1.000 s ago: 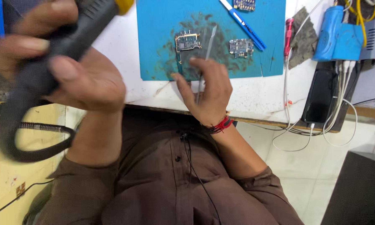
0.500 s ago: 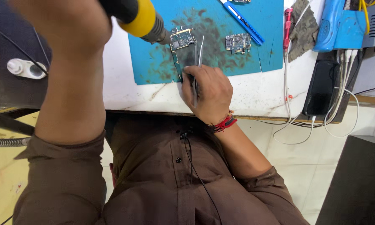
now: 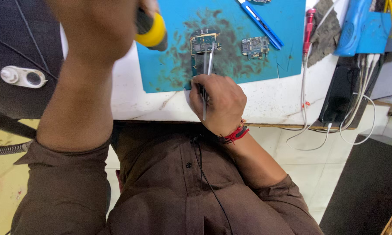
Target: The person uses a hot air gun and tweezers to heat and adjust components on a small circuit board. They then use a soldering iron to solder connections on the board.
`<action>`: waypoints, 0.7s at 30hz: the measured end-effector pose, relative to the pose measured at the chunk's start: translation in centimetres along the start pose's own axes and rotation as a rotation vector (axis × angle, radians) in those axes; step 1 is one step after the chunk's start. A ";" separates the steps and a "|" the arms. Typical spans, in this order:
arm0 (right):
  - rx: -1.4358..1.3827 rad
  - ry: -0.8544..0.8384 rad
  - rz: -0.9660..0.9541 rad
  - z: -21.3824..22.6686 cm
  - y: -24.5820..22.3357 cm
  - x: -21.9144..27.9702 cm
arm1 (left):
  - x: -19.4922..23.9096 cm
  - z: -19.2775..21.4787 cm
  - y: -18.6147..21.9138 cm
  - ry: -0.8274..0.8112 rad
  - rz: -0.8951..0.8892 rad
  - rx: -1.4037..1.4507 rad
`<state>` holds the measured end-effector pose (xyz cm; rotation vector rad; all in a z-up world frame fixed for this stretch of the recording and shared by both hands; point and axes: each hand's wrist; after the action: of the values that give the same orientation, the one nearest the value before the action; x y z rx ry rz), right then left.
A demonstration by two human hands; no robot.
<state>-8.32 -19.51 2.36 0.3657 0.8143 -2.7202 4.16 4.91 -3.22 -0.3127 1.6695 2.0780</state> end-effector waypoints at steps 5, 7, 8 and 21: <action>-0.006 0.017 -0.065 -0.2 -0.5 -0.3 | -1.3 -2.5 1.3 -0.220 -0.113 0.143; -0.006 0.022 -0.073 -0.2 -0.5 -0.3 | -1.8 -2.3 1.5 -0.263 -0.124 0.158; -0.008 0.024 -0.070 -0.2 -0.5 -0.3 | -2.0 -2.1 1.6 -0.276 -0.124 0.165; -0.004 0.041 -0.081 -0.6 -0.8 0.0 | -3.0 -0.8 4.6 -0.254 -0.250 0.087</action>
<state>-8.46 -18.58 2.27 0.3973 0.8639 -2.7933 4.46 2.75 1.89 -0.2072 1.4826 1.7760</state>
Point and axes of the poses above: each hand's wrist, its own x-axis away from the middle knuckle, its own z-axis out of the back of the hand, y = z × x, and after that the axes turned 3 degrees about -z, right-handed
